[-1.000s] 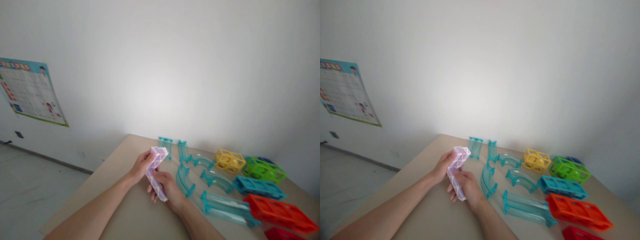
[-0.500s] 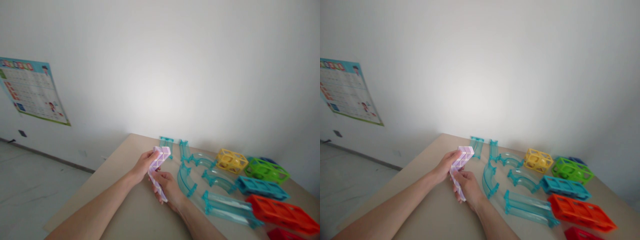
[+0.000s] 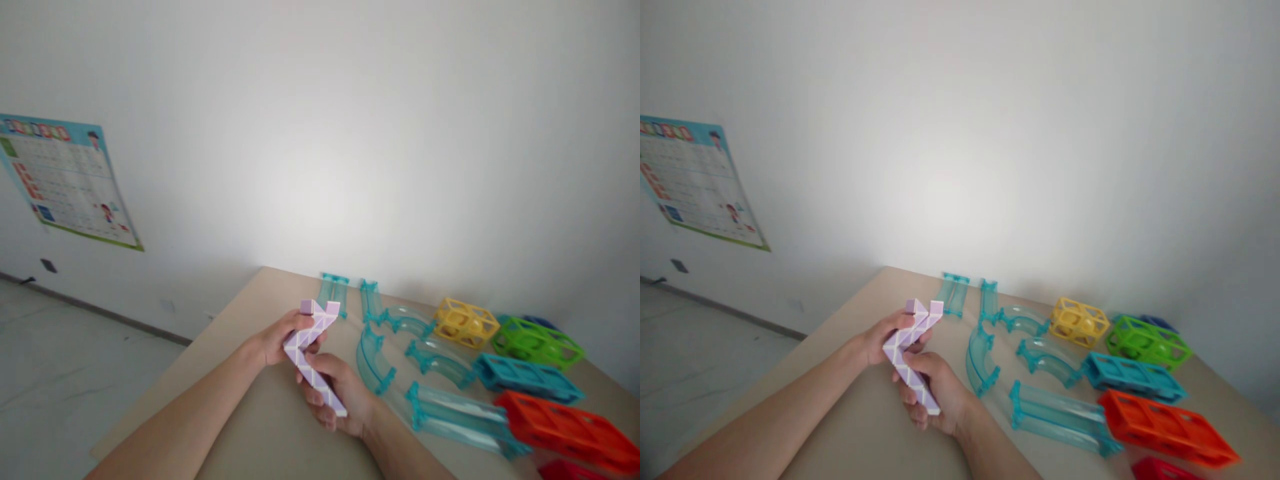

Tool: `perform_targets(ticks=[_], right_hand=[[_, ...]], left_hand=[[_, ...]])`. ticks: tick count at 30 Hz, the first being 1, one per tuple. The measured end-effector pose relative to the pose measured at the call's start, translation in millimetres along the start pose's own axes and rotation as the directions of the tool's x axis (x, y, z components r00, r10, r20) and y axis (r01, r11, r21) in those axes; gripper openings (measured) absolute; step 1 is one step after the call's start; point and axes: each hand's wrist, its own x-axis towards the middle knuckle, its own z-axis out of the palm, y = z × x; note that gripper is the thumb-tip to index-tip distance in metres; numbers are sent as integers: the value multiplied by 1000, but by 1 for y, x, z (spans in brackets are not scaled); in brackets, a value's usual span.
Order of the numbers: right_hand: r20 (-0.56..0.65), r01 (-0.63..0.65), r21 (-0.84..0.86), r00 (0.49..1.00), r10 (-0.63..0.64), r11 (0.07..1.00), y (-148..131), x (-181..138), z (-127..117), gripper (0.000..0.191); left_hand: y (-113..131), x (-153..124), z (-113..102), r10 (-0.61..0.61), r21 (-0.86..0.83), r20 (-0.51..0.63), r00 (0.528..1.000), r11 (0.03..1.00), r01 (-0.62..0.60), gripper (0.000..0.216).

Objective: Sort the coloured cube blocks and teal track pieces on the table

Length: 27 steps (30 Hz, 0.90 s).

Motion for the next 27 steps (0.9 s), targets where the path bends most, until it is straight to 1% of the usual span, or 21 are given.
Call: perform_targets(ticks=[2,4,11,14,18,20,21,24,25,27], right_hand=[[-45,51,-8,998,-52,999,1,2,0,39],[-83,69,-7,994,-70,998,1,4,0,41],[-118,69,12,991,-67,998,2,5,-4,44],[-153,76,-8,985,-76,997,2,5,-3,42],[-226,117,-60,966,-127,991,2,7,2,38],[-267,149,-79,950,-165,986,4,9,5,38],[-293,174,-99,936,-196,980,5,11,6,39],[-360,235,-193,886,-292,953,9,16,8,46],[-374,241,-232,872,-315,942,9,17,8,48],[-396,238,-307,848,-351,922,9,18,7,50]], left_hand=[[-1,2,2,50,5,-60,997,999,-50,36],[-2,4,3,83,26,-101,991,996,-81,33],[0,4,5,128,85,-129,983,989,-117,29],[2,4,3,121,178,-182,976,980,-88,29],[1,8,-3,179,315,-302,936,946,-79,29],[-1,11,-4,253,367,-376,891,924,-107,31],[-2,13,-4,303,396,-419,856,909,-128,32],[-5,16,0,443,477,-530,723,861,-178,37],[-5,17,1,470,492,-550,690,851,-187,38],[-5,18,4,500,503,-579,644,841,-200,40]])
